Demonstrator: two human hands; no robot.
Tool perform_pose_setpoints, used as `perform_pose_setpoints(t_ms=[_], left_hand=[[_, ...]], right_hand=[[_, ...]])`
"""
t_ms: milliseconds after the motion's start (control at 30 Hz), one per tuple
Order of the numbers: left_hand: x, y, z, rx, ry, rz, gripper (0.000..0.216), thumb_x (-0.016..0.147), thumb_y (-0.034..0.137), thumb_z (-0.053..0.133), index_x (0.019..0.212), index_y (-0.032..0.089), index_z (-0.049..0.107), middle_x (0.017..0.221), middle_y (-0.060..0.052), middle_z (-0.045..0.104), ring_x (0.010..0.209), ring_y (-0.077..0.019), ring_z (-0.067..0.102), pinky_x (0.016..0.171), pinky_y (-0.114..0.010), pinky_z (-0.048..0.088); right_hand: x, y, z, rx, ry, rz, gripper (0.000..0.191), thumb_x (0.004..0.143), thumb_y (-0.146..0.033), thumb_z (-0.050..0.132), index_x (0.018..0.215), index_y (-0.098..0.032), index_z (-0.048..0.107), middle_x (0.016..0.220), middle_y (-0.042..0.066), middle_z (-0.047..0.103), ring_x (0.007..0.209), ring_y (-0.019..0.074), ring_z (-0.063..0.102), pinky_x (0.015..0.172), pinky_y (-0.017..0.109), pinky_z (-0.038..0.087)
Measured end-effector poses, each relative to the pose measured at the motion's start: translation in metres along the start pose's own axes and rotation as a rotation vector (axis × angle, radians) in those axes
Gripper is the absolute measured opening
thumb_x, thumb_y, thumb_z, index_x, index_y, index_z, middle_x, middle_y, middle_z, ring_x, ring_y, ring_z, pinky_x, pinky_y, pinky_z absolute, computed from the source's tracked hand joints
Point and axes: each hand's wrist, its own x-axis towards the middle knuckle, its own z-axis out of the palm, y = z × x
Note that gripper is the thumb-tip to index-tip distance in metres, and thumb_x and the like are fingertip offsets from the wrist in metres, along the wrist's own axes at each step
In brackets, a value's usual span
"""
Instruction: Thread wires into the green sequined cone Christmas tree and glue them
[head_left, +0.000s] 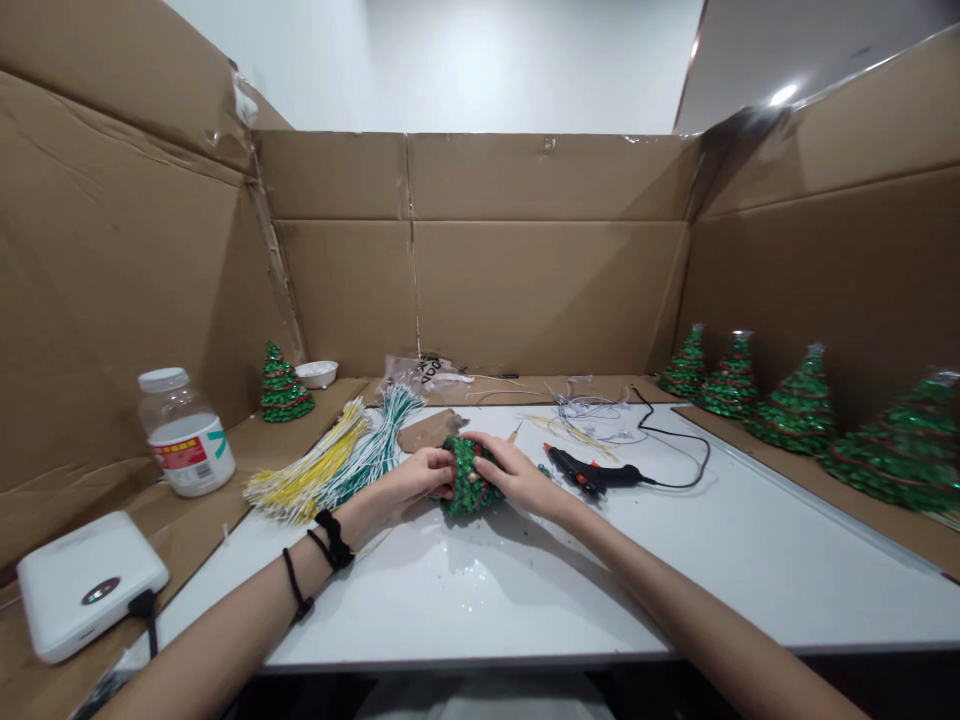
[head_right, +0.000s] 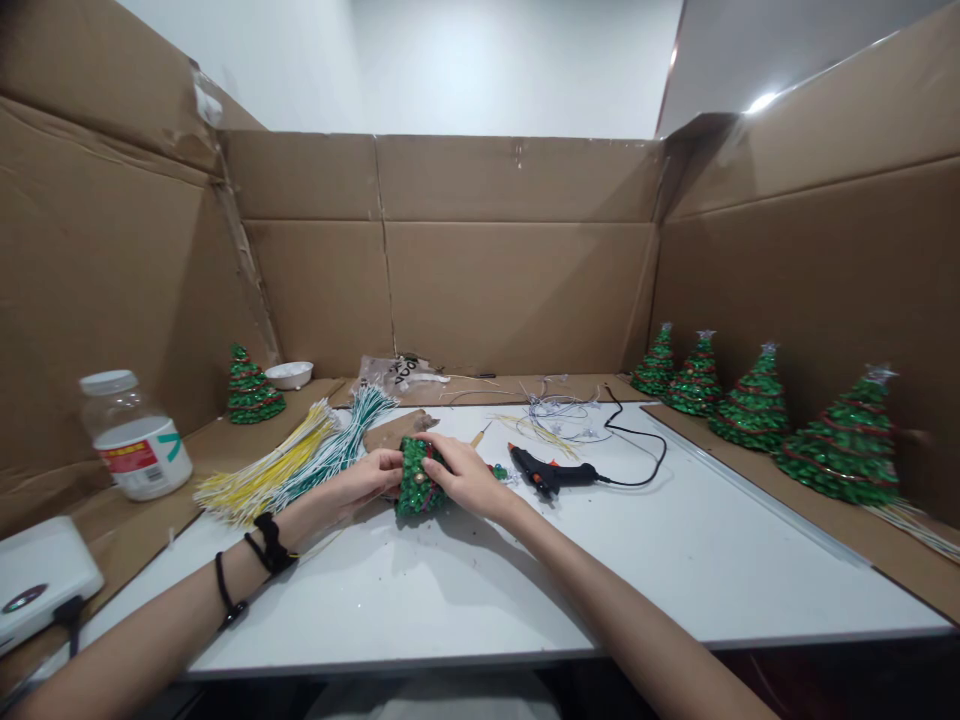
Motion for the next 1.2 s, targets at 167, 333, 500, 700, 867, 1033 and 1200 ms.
perform_pose_setpoints(t_ms=[167, 333, 500, 700, 867, 1033, 1200], left_hand=[[-0.004, 0.004, 0.006, -0.021, 0.002, 0.006, 0.036, 0.059, 0.039, 0.078, 0.077, 0.011, 0.066, 0.069, -0.003, 0.062, 0.059, -0.0092, 0.052, 0.057, -0.021, 0.038], [-0.004, 0.005, 0.009, -0.023, 0.016, 0.013, 0.034, 0.055, 0.037, 0.079, 0.070, 0.010, 0.064, 0.062, 0.000, 0.057, 0.052, -0.0069, 0.045, 0.053, -0.020, 0.034], [-0.003, 0.005, 0.011, -0.040, 0.036, 0.001, 0.034, 0.055, 0.038, 0.080, 0.069, 0.011, 0.064, 0.060, 0.000, 0.057, 0.052, -0.0068, 0.045, 0.051, -0.020, 0.033], [-0.002, 0.001, 0.011, -0.090, 0.034, 0.005, 0.037, 0.051, 0.038, 0.082, 0.070, 0.011, 0.065, 0.063, 0.000, 0.059, 0.054, -0.0072, 0.047, 0.053, -0.020, 0.034], [0.000, -0.002, 0.008, -0.094, 0.011, 0.005, 0.039, 0.053, 0.038, 0.081, 0.074, 0.010, 0.065, 0.065, -0.002, 0.061, 0.058, -0.0093, 0.051, 0.058, -0.021, 0.038], [-0.002, 0.001, -0.003, -0.049, -0.080, -0.023, 0.033, 0.061, 0.037, 0.077, 0.078, 0.011, 0.066, 0.074, -0.004, 0.063, 0.065, -0.0114, 0.054, 0.063, -0.023, 0.041], [-0.004, 0.005, -0.006, 0.006, -0.130, -0.028, 0.029, 0.064, 0.037, 0.075, 0.072, 0.011, 0.064, 0.068, -0.002, 0.060, 0.062, -0.0099, 0.052, 0.060, -0.021, 0.040]], right_hand=[[0.000, 0.000, 0.000, -0.011, 0.004, -0.006, 0.043, 0.093, -0.043, 0.035, 0.128, -0.020, 0.047, 0.129, 0.010, 0.054, 0.117, 0.0232, 0.049, 0.099, 0.041, 0.037], [0.000, 0.002, 0.001, -0.021, 0.015, -0.003, 0.042, 0.093, -0.040, 0.036, 0.128, -0.022, 0.047, 0.130, 0.009, 0.054, 0.118, 0.0234, 0.049, 0.099, 0.042, 0.038], [0.000, 0.002, 0.002, -0.025, 0.034, 0.006, 0.040, 0.093, -0.038, 0.037, 0.128, -0.023, 0.048, 0.130, 0.009, 0.054, 0.118, 0.0236, 0.049, 0.100, 0.043, 0.038], [0.000, 0.000, 0.002, -0.047, 0.031, 0.013, 0.039, 0.092, -0.035, 0.038, 0.127, -0.021, 0.049, 0.129, 0.009, 0.054, 0.118, 0.0237, 0.049, 0.099, 0.043, 0.038], [-0.001, -0.002, 0.001, -0.041, 0.032, 0.011, 0.039, 0.092, -0.035, 0.037, 0.126, -0.021, 0.050, 0.129, 0.009, 0.055, 0.118, 0.0240, 0.049, 0.100, 0.045, 0.037], [-0.003, -0.005, -0.001, -0.013, 0.034, -0.008, 0.038, 0.092, -0.037, 0.039, 0.126, -0.022, 0.049, 0.128, 0.009, 0.055, 0.117, 0.0227, 0.049, 0.100, 0.042, 0.038], [-0.005, -0.007, -0.002, 0.038, 0.036, -0.011, 0.038, 0.090, -0.039, 0.043, 0.123, -0.021, 0.050, 0.124, 0.009, 0.056, 0.114, 0.0229, 0.051, 0.098, 0.041, 0.039]])
